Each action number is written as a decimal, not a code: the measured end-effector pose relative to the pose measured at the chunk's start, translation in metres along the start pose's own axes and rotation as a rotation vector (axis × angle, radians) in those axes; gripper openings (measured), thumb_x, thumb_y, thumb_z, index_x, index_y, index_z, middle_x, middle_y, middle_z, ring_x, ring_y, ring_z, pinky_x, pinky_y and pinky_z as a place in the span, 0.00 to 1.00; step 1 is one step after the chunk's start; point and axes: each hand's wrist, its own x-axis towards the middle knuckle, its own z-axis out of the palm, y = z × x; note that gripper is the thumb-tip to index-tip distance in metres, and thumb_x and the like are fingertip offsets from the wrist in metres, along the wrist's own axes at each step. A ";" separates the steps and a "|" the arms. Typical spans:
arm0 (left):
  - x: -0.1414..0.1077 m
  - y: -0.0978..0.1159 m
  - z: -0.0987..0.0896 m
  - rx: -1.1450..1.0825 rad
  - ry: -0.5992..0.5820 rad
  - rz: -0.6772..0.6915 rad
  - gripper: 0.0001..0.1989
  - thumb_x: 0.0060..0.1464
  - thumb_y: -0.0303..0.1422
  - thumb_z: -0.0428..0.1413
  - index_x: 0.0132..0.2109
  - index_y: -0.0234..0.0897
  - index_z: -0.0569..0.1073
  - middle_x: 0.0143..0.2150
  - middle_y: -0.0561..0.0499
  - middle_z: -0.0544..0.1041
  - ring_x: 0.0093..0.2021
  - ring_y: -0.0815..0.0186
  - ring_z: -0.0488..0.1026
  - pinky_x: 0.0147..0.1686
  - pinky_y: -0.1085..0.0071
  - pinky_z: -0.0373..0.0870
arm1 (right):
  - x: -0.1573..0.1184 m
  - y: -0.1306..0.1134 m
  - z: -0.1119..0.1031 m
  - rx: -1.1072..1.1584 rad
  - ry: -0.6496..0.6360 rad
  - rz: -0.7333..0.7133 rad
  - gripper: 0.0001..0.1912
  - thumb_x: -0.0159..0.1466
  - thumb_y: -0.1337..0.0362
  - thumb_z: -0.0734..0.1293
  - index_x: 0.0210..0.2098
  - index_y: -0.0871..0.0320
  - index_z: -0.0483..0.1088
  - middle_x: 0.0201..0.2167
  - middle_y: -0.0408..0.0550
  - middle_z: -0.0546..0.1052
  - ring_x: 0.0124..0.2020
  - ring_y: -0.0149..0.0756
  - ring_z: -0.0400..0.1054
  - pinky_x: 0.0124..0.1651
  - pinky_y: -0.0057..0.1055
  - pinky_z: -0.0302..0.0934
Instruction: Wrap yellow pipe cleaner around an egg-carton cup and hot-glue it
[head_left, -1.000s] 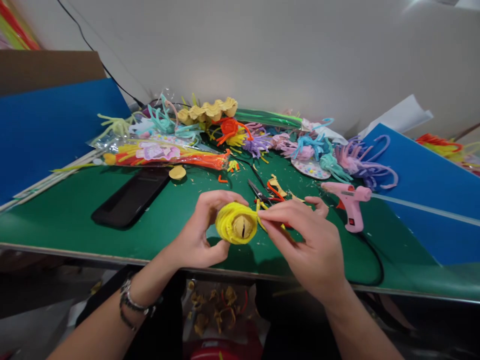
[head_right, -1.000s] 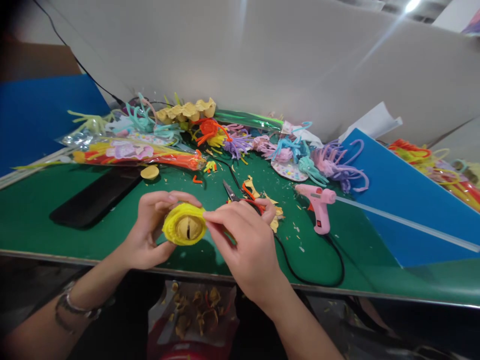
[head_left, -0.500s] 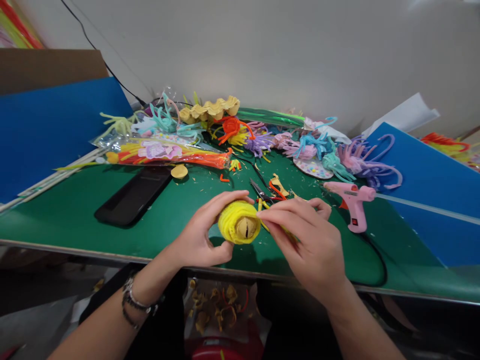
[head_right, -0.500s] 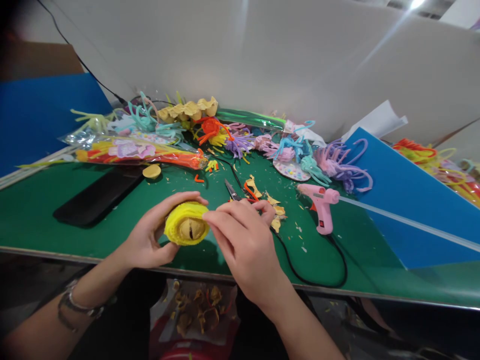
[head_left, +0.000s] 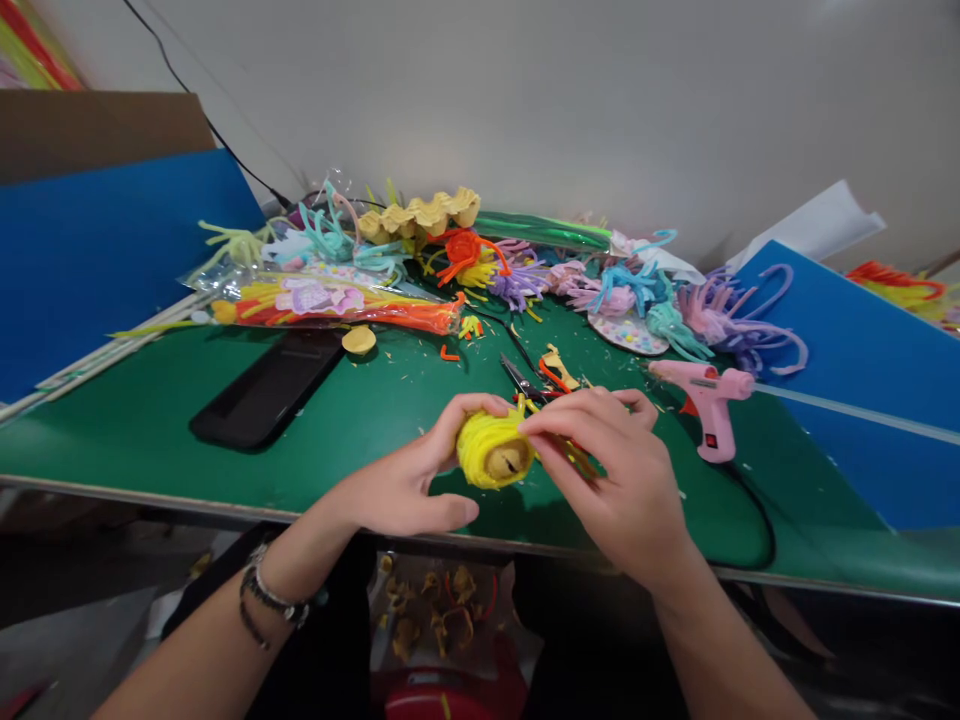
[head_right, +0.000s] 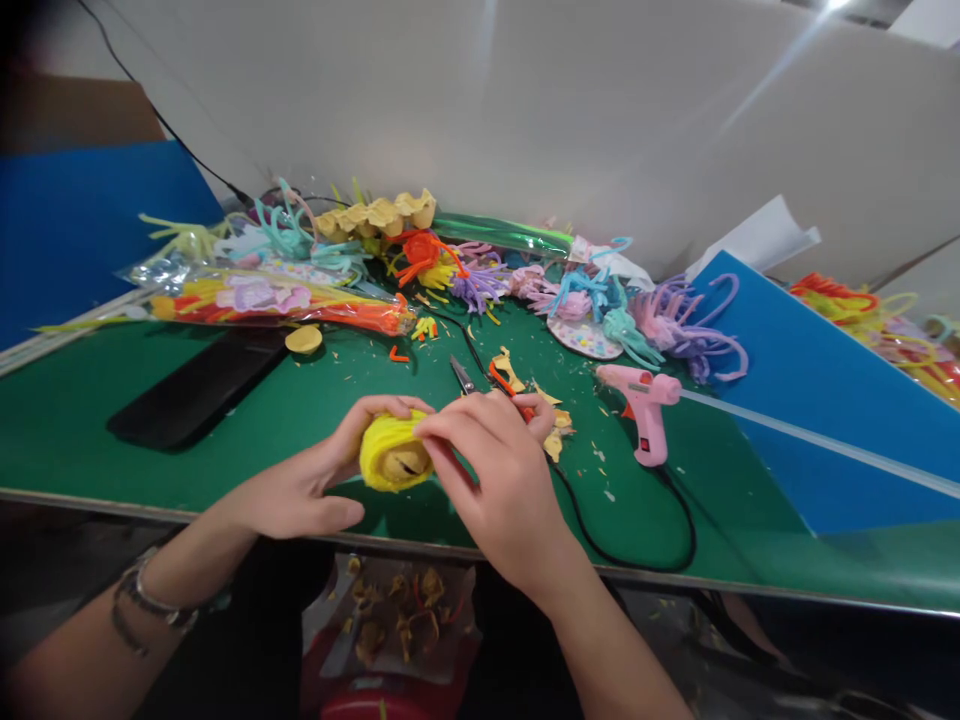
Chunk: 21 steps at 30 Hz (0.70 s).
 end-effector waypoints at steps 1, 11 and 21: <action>0.000 -0.001 0.000 -0.077 -0.016 0.009 0.23 0.50 0.36 0.53 0.51 0.43 0.52 0.56 0.42 0.58 0.54 0.58 0.63 0.48 0.62 0.65 | 0.000 0.000 0.000 -0.001 -0.009 -0.020 0.06 0.62 0.69 0.63 0.31 0.53 0.70 0.30 0.39 0.77 0.32 0.31 0.68 0.41 0.35 0.47; 0.004 0.003 0.005 0.041 0.064 -0.169 0.10 0.50 0.35 0.46 0.39 0.41 0.51 0.38 0.52 0.59 0.35 0.67 0.59 0.34 0.68 0.60 | 0.001 -0.003 0.004 0.005 -0.101 -0.080 0.05 0.61 0.69 0.64 0.30 0.54 0.71 0.28 0.39 0.75 0.31 0.31 0.65 0.40 0.35 0.44; 0.007 0.006 0.009 -0.107 0.084 -0.199 0.10 0.47 0.30 0.45 0.36 0.41 0.50 0.42 0.51 0.59 0.40 0.66 0.58 0.39 0.67 0.57 | 0.002 -0.007 0.006 0.048 -0.121 -0.067 0.06 0.62 0.68 0.63 0.30 0.55 0.71 0.29 0.40 0.75 0.32 0.31 0.66 0.40 0.33 0.45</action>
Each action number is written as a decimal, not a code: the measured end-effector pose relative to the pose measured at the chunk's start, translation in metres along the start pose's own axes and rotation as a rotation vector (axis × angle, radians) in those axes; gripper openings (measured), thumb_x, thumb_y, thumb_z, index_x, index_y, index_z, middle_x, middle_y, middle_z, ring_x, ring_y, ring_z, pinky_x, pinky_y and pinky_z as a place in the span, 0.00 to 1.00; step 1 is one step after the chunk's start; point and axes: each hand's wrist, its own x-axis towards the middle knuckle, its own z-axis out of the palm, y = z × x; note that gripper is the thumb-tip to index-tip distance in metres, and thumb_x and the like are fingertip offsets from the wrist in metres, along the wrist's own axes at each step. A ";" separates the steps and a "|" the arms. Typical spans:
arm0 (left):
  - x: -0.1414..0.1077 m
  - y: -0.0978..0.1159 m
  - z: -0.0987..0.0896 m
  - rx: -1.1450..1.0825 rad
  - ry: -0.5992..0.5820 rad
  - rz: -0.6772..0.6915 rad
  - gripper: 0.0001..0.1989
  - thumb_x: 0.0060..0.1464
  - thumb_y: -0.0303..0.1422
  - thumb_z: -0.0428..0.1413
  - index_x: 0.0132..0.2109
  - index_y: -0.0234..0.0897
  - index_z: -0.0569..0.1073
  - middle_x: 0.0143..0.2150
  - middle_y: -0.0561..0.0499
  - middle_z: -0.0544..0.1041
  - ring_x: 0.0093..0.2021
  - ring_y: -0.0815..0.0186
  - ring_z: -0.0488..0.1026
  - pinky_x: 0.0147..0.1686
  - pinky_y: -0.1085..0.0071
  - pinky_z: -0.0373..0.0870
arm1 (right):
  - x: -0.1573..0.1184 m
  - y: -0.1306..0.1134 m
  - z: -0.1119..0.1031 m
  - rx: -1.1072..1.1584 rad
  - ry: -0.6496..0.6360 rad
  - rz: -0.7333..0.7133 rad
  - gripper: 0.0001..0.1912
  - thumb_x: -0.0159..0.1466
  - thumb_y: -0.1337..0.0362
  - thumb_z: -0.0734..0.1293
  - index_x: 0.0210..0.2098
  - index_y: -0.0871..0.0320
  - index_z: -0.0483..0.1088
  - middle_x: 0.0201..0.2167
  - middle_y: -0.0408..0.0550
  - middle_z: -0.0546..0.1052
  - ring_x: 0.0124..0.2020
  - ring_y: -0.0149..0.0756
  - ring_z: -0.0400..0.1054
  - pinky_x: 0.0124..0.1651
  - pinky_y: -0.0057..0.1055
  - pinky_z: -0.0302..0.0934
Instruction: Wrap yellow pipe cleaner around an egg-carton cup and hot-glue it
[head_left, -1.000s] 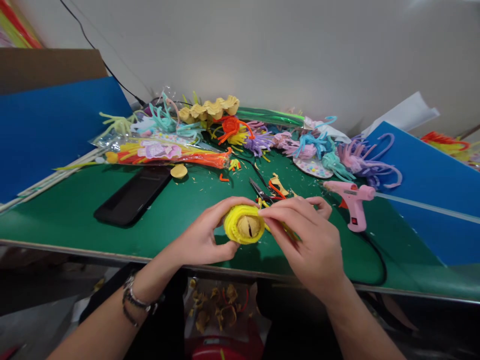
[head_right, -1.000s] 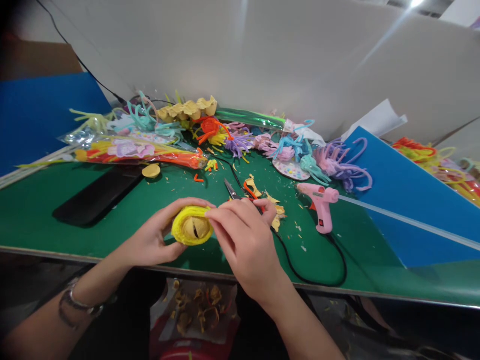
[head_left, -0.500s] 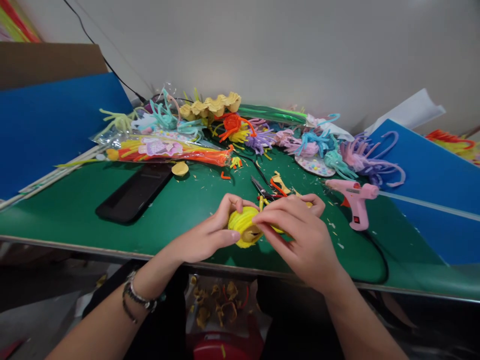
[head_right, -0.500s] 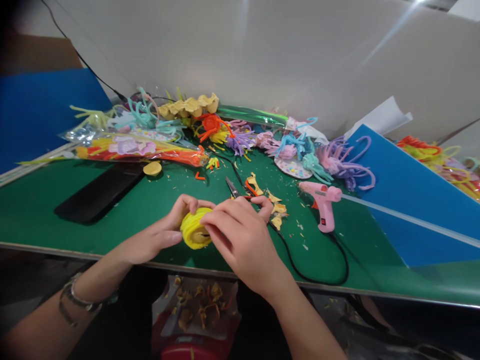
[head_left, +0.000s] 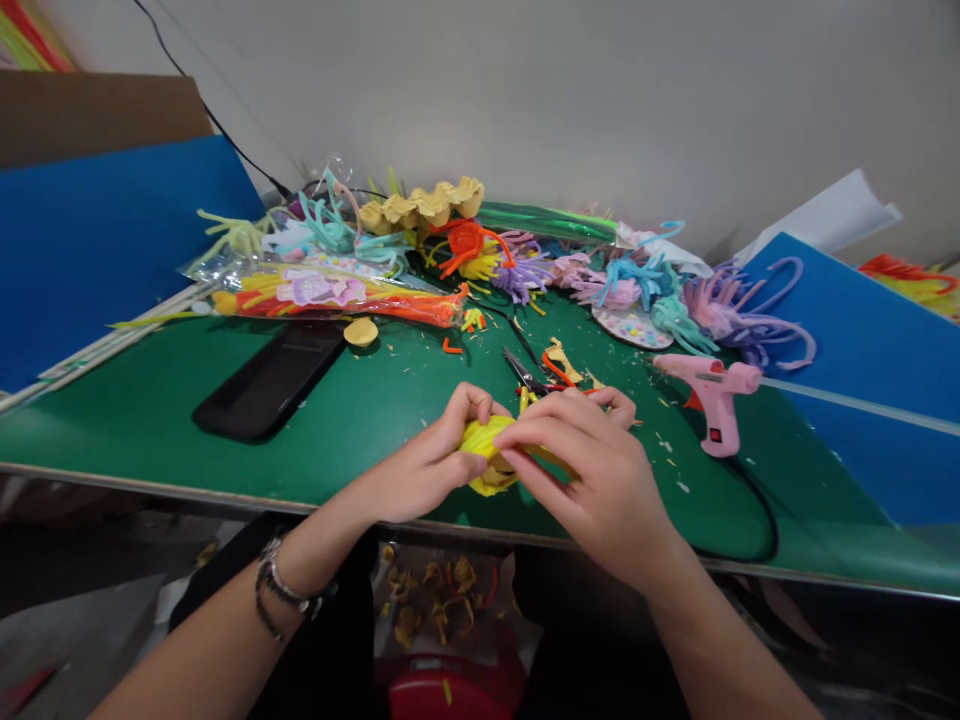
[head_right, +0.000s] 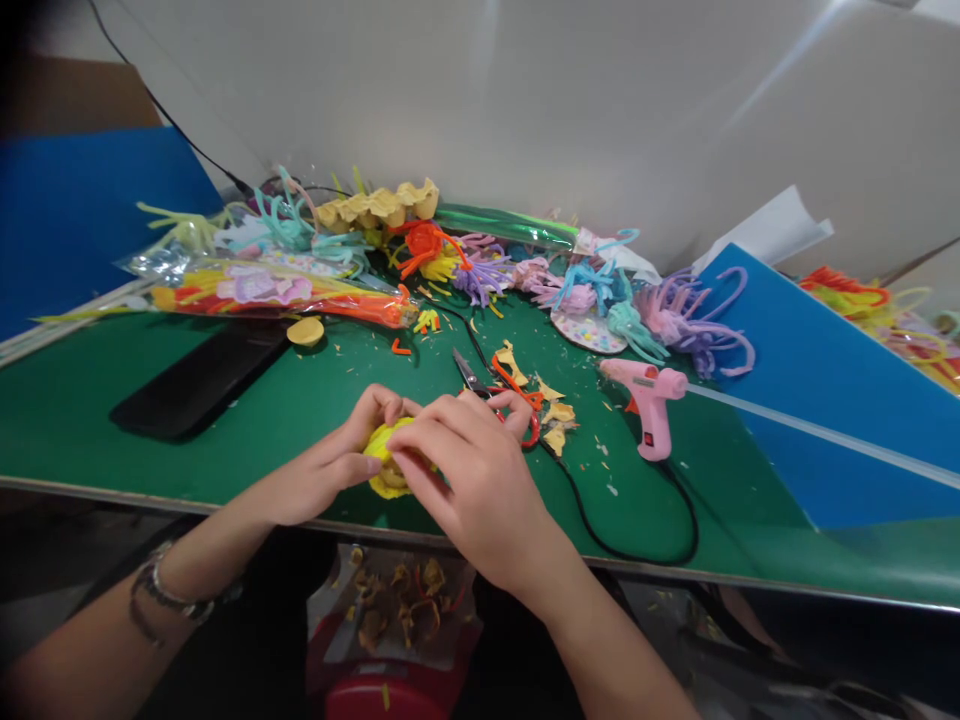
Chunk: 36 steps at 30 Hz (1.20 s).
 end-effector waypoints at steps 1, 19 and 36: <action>0.000 0.000 0.000 -0.003 0.006 0.000 0.09 0.47 0.30 0.45 0.36 0.40 0.50 0.42 0.51 0.59 0.40 0.66 0.58 0.39 0.67 0.57 | 0.000 0.000 0.000 0.002 0.004 0.000 0.06 0.61 0.68 0.64 0.30 0.55 0.71 0.29 0.39 0.75 0.32 0.30 0.66 0.40 0.33 0.45; 0.002 -0.009 -0.004 -0.179 0.076 0.015 0.12 0.45 0.31 0.46 0.38 0.41 0.51 0.41 0.52 0.61 0.39 0.66 0.60 0.38 0.67 0.56 | -0.002 0.010 -0.004 0.004 0.050 -0.060 0.04 0.60 0.72 0.64 0.31 0.57 0.68 0.29 0.42 0.75 0.31 0.29 0.68 0.39 0.28 0.56; 0.001 -0.015 -0.009 -0.235 -0.006 -0.107 0.23 0.44 0.33 0.48 0.51 0.42 0.60 0.46 0.50 0.65 0.45 0.60 0.63 0.46 0.63 0.58 | -0.002 0.013 0.004 0.010 0.110 -0.058 0.05 0.60 0.72 0.64 0.30 0.58 0.70 0.30 0.44 0.74 0.32 0.30 0.66 0.40 0.30 0.56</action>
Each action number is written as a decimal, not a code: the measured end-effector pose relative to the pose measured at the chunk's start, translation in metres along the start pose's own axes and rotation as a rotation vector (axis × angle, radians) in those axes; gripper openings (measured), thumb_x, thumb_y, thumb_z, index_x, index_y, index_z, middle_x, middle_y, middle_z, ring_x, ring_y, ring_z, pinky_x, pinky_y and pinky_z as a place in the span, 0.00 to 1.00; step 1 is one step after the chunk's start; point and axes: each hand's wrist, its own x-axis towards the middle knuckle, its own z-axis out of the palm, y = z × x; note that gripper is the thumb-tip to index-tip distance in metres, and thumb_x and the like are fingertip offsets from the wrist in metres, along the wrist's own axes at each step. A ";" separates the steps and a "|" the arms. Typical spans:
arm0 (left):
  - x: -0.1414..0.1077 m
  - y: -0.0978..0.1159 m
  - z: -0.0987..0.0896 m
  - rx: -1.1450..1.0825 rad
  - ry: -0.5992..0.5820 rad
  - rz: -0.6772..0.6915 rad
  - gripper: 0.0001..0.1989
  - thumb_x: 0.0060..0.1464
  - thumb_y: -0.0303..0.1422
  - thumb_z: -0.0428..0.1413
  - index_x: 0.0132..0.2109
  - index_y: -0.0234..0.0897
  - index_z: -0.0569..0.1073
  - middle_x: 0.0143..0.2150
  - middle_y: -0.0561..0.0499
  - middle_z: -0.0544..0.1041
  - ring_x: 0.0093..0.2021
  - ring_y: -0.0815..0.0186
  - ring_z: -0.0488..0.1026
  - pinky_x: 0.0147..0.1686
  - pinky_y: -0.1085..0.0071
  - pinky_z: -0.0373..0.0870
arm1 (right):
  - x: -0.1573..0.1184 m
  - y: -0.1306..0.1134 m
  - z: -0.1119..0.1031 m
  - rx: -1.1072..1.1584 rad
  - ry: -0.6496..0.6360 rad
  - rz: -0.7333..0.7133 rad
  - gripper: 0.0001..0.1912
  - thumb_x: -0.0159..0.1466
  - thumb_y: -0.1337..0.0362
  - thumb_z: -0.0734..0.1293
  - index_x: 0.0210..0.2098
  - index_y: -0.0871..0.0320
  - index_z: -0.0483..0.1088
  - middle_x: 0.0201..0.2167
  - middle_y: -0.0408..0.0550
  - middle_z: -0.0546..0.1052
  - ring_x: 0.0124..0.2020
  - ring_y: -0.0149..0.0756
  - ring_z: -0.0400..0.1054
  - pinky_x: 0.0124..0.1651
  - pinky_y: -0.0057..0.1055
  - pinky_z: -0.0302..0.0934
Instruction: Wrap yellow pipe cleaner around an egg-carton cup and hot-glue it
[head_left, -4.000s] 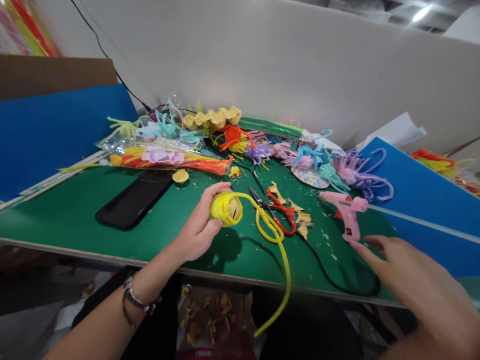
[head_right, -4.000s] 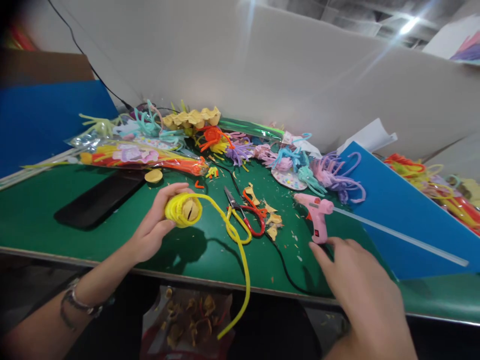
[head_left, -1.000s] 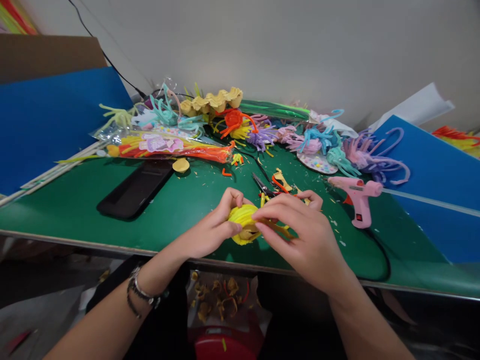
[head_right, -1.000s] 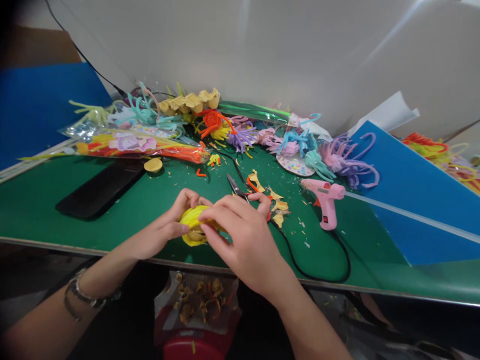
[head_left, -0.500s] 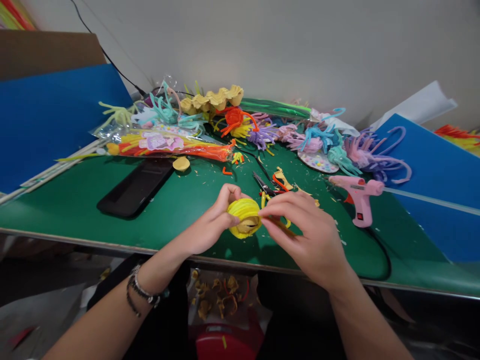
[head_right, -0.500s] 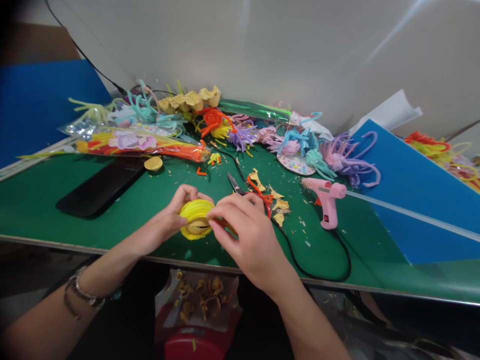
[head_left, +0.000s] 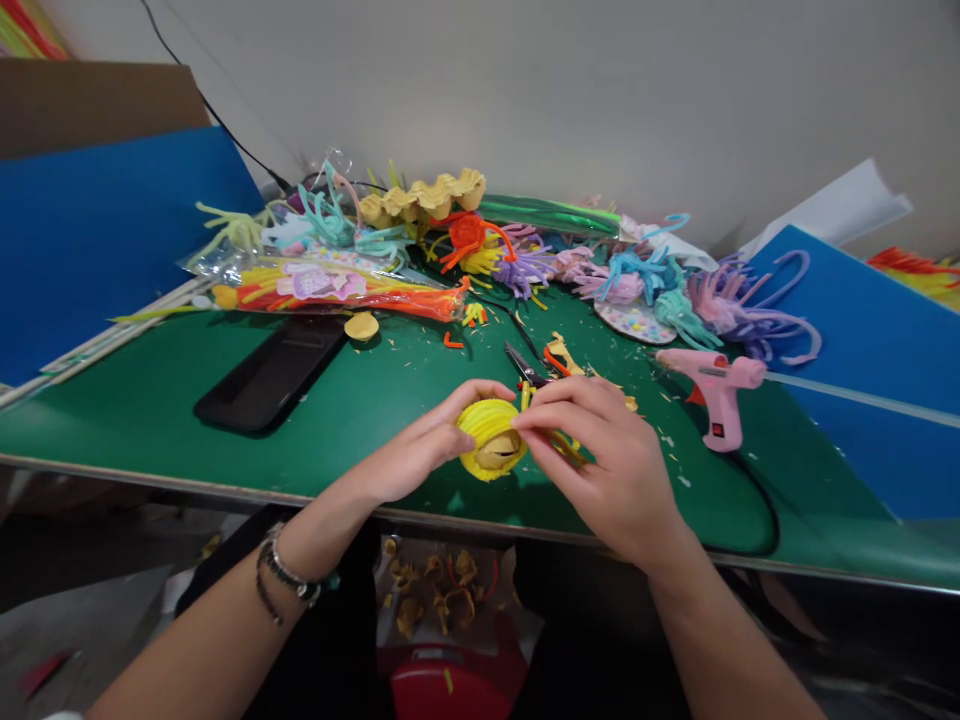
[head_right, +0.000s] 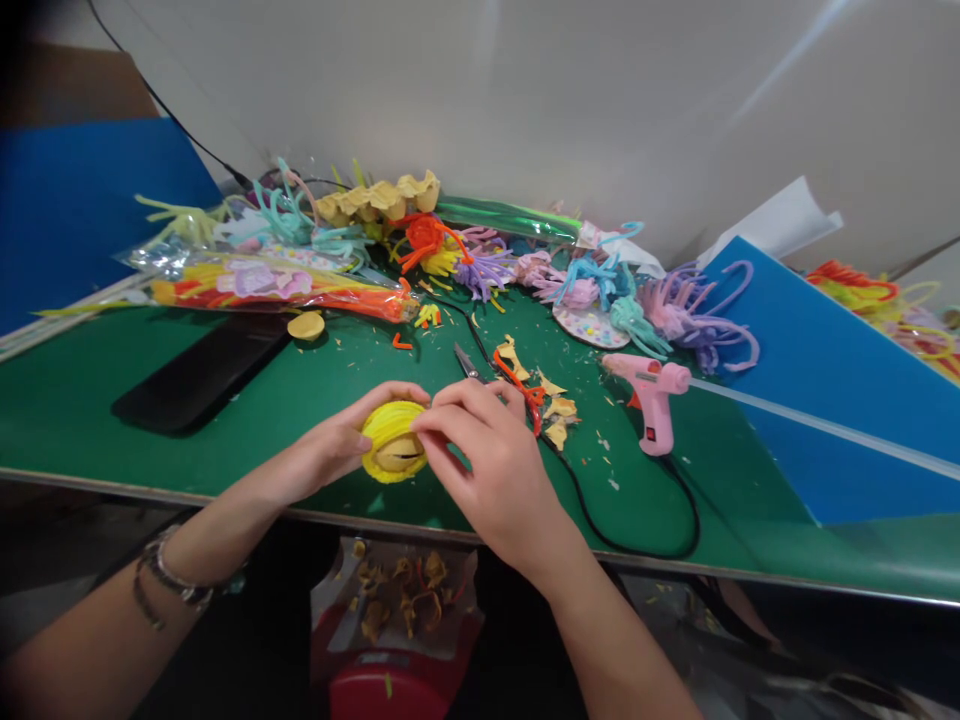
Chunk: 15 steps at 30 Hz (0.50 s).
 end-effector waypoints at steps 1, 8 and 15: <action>0.000 0.000 0.000 0.011 -0.006 -0.005 0.24 0.43 0.33 0.47 0.51 0.42 0.59 0.46 0.50 0.65 0.45 0.60 0.63 0.46 0.63 0.58 | 0.000 0.000 0.000 0.000 0.001 0.004 0.05 0.60 0.72 0.64 0.30 0.58 0.70 0.30 0.44 0.74 0.32 0.30 0.66 0.40 0.30 0.56; -0.001 0.003 0.001 0.045 0.001 -0.039 0.22 0.44 0.33 0.47 0.50 0.41 0.59 0.47 0.49 0.65 0.43 0.60 0.64 0.43 0.63 0.61 | -0.001 0.001 0.000 -0.003 -0.006 0.029 0.05 0.60 0.73 0.64 0.30 0.58 0.69 0.29 0.43 0.73 0.32 0.30 0.66 0.40 0.31 0.56; 0.001 0.004 0.004 -0.188 0.035 -0.080 0.19 0.42 0.31 0.48 0.45 0.42 0.58 0.43 0.51 0.64 0.37 0.65 0.66 0.37 0.66 0.63 | -0.001 0.001 0.001 0.025 -0.023 0.068 0.05 0.58 0.72 0.65 0.33 0.57 0.68 0.30 0.44 0.74 0.33 0.31 0.67 0.38 0.30 0.58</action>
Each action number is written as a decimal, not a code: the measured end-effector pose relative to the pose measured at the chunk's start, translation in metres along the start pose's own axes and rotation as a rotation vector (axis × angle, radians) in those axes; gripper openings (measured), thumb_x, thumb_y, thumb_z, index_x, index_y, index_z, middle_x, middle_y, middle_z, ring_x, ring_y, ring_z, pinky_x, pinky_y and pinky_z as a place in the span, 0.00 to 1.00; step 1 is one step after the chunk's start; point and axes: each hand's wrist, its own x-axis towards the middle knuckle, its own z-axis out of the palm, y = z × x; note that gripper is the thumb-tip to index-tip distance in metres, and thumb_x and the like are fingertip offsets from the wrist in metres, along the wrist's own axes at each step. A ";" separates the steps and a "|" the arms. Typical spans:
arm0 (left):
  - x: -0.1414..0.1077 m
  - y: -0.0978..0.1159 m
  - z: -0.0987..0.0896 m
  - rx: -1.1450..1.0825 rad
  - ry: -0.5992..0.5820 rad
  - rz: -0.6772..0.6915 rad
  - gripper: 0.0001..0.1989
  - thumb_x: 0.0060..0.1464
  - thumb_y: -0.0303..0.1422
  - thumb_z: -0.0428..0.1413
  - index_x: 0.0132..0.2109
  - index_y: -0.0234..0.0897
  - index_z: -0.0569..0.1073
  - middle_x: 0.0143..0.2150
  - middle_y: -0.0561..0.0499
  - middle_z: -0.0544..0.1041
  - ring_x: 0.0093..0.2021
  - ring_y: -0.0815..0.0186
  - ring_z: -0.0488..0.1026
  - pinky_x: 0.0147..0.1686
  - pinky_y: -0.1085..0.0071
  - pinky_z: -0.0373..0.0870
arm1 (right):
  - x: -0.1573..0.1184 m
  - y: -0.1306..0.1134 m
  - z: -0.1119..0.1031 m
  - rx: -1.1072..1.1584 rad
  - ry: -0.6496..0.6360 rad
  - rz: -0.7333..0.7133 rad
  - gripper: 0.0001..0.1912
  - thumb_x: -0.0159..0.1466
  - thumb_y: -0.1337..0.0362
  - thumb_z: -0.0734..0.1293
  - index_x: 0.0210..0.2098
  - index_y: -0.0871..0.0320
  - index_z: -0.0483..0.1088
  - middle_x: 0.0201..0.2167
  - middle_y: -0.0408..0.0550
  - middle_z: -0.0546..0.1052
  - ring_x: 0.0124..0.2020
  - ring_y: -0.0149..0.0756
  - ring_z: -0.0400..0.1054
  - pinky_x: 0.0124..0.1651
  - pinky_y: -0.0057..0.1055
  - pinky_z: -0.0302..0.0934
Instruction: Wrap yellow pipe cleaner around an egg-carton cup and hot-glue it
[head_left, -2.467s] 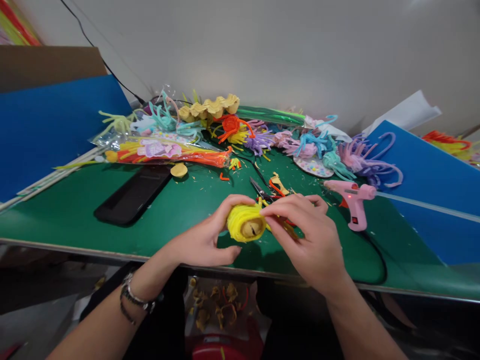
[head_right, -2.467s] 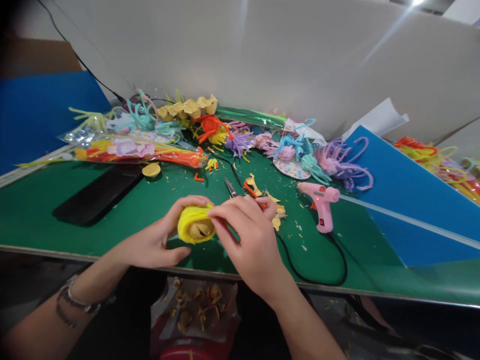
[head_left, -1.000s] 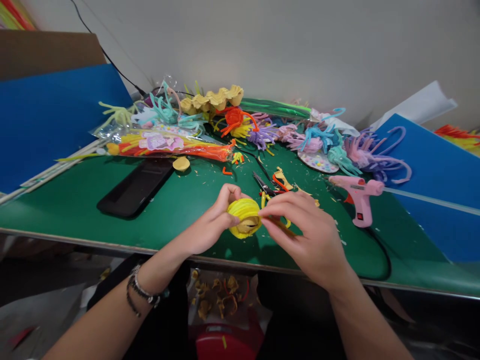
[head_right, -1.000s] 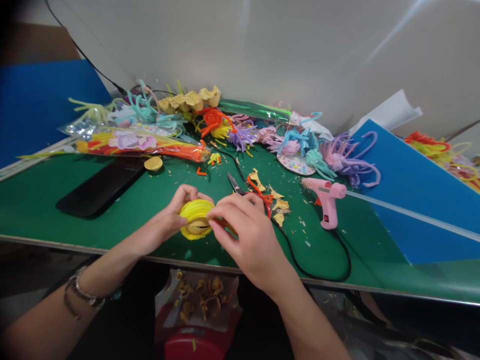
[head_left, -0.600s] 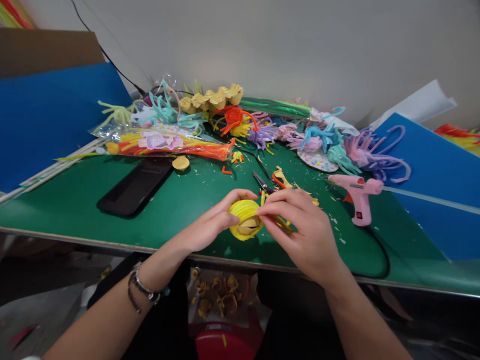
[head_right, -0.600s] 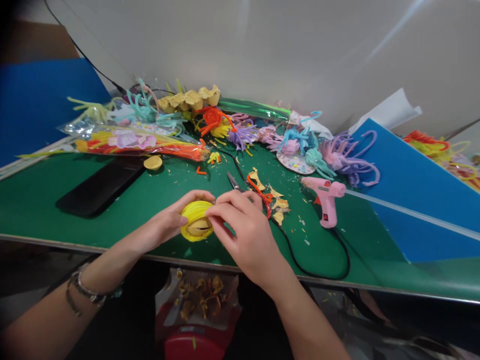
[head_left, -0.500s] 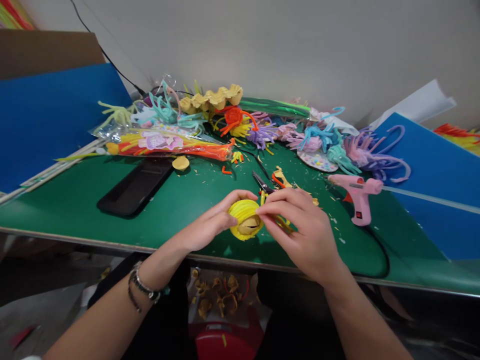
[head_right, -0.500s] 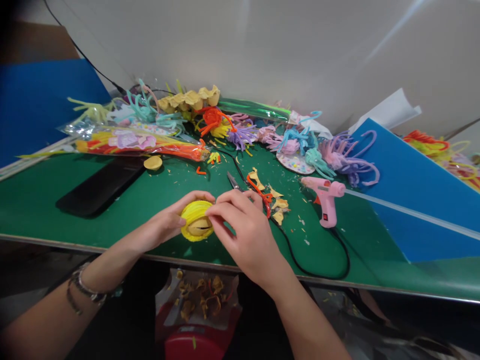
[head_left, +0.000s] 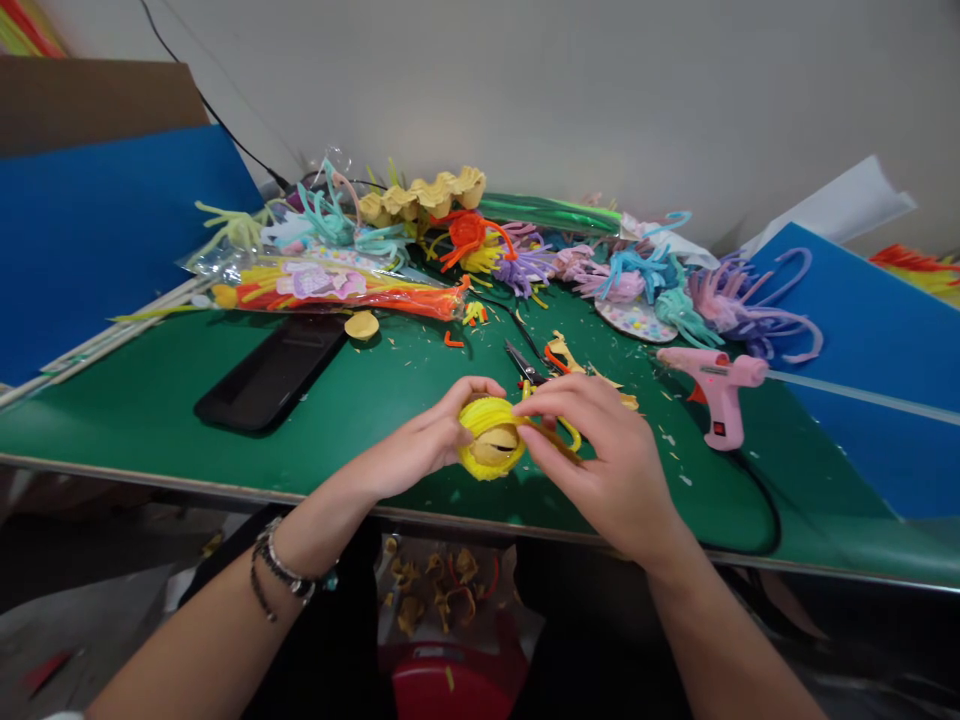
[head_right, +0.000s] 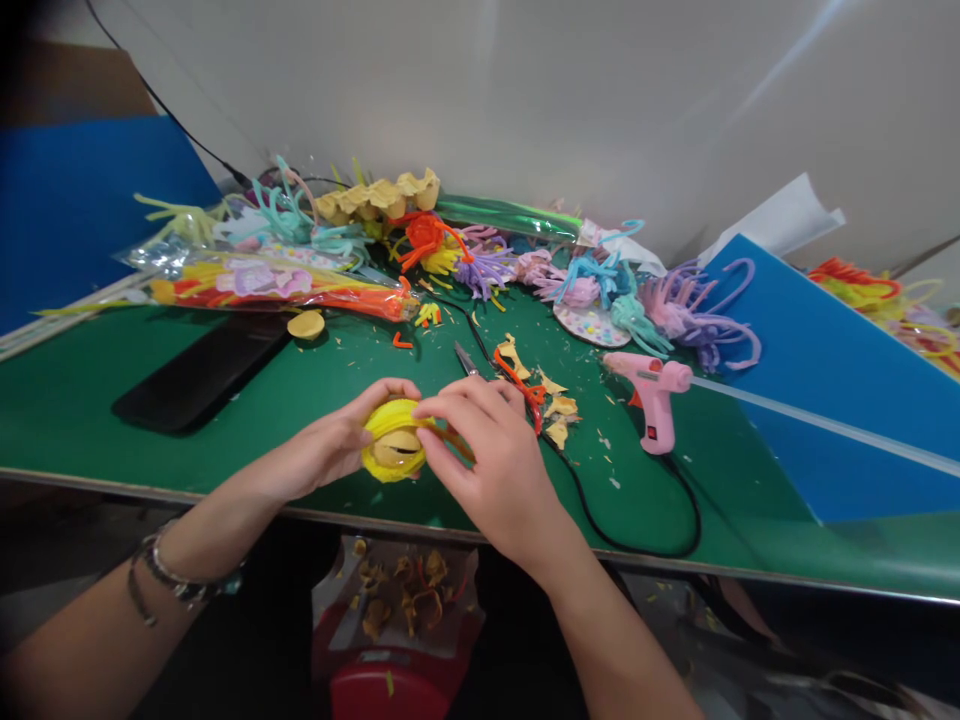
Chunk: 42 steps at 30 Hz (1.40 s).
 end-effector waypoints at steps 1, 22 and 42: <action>0.001 0.000 0.001 -0.039 0.021 0.010 0.19 0.41 0.30 0.48 0.44 0.42 0.59 0.43 0.52 0.65 0.37 0.65 0.66 0.37 0.67 0.63 | 0.000 0.000 -0.001 0.004 -0.002 0.005 0.05 0.58 0.72 0.65 0.33 0.57 0.68 0.30 0.44 0.74 0.33 0.31 0.67 0.38 0.30 0.58; 0.003 -0.001 0.001 -0.247 0.063 0.028 0.20 0.40 0.29 0.52 0.45 0.36 0.68 0.39 0.51 0.74 0.38 0.65 0.68 0.37 0.70 0.63 | -0.002 0.003 0.004 -0.019 0.105 -0.045 0.07 0.59 0.73 0.64 0.30 0.56 0.70 0.27 0.44 0.74 0.31 0.30 0.68 0.39 0.32 0.61; 0.002 -0.005 0.000 -0.199 -0.246 -0.121 0.23 0.50 0.40 0.49 0.52 0.37 0.66 0.43 0.45 0.72 0.42 0.58 0.69 0.35 0.65 0.69 | -0.005 0.016 -0.002 0.098 -0.032 -0.127 0.07 0.62 0.70 0.62 0.33 0.56 0.72 0.30 0.45 0.74 0.32 0.29 0.68 0.32 0.26 0.63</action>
